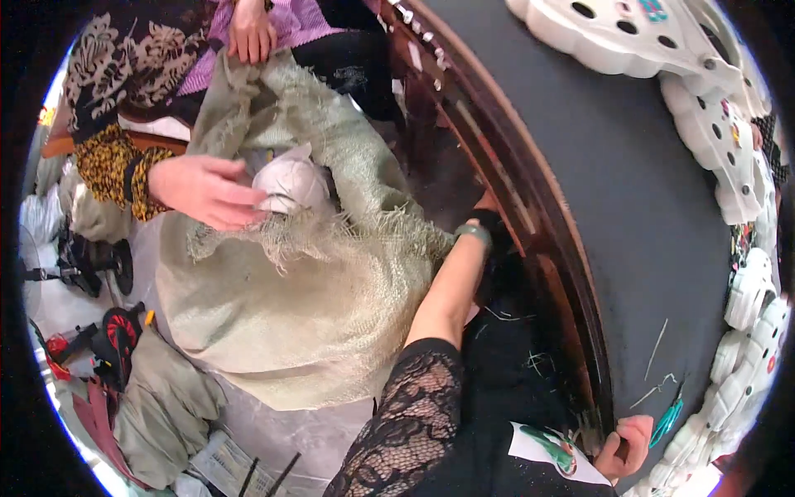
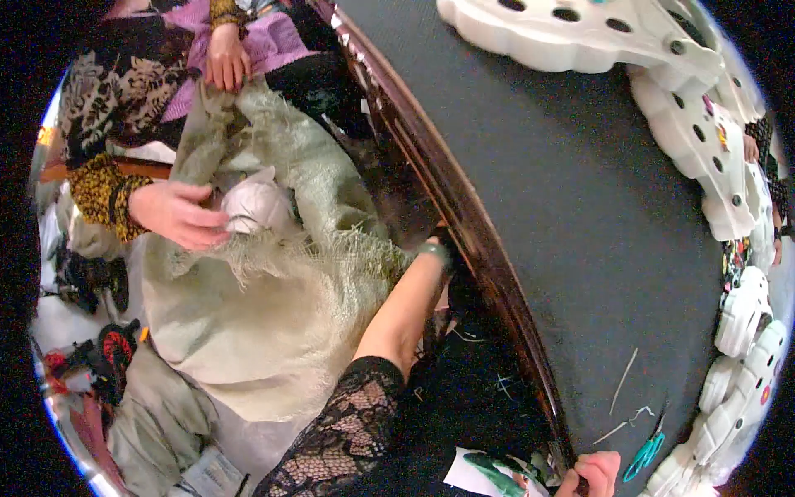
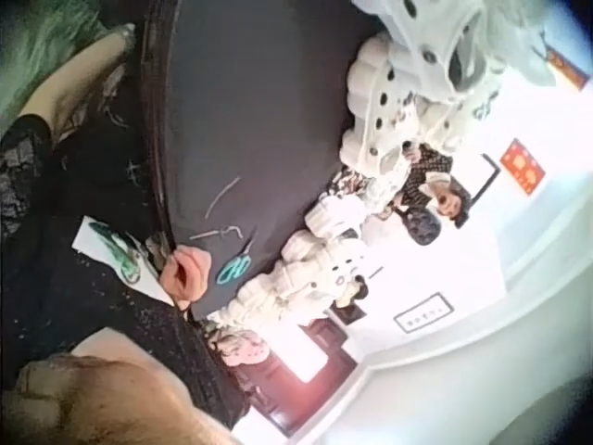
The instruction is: Inspecting and preparing clogs by removing packaging and organizing decorative charms.
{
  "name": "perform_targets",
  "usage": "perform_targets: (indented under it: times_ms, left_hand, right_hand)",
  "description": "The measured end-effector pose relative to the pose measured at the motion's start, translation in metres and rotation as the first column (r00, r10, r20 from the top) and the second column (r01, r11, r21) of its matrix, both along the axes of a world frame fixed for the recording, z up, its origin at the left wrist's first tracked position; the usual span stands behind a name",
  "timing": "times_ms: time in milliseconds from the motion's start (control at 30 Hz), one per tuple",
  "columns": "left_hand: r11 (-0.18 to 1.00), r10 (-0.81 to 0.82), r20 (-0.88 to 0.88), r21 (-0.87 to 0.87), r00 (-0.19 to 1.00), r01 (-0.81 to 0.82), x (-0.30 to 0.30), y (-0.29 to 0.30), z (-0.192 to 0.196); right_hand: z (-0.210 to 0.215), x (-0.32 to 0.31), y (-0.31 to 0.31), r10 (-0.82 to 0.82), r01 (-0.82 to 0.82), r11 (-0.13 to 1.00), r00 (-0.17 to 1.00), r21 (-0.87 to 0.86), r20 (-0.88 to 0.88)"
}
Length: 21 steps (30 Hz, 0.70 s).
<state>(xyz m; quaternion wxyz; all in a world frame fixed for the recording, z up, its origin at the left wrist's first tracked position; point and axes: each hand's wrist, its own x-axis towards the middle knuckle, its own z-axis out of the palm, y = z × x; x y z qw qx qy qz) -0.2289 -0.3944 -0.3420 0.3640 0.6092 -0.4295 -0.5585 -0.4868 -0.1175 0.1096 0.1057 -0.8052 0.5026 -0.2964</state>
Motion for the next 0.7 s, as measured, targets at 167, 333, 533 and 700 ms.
perform_targets:
  times_ms: [167, 333, 533, 700]
  left_hand:
    - [0.997, 0.019, -0.306, -0.063, 0.952, -0.040, -0.060, -0.011, -0.043]
    - [0.983, 0.003, -0.560, -0.151, 0.828, -0.105, -0.132, -0.005, -0.061]
    - [0.948, 0.071, -0.577, -0.216, 0.814, -0.235, -0.142, 0.023, -0.036]
    - [0.937, -0.123, -0.198, -0.346, 0.972, 0.048, -0.119, 0.030, 0.048]
  right_hand:
    - [-0.009, -0.009, -0.001, -0.038, 0.038, 0.999, 0.999, 0.020, 0.010]
    - [-0.005, -0.006, -0.003, -0.058, 0.057, 0.997, 0.998, 0.049, 0.021]
    - [-0.003, 0.004, -0.010, 0.048, -0.051, 0.996, 0.998, 0.078, 0.035]
    - [0.001, 0.012, -0.010, -0.023, 0.022, 0.999, 0.997, 0.024, 0.070]
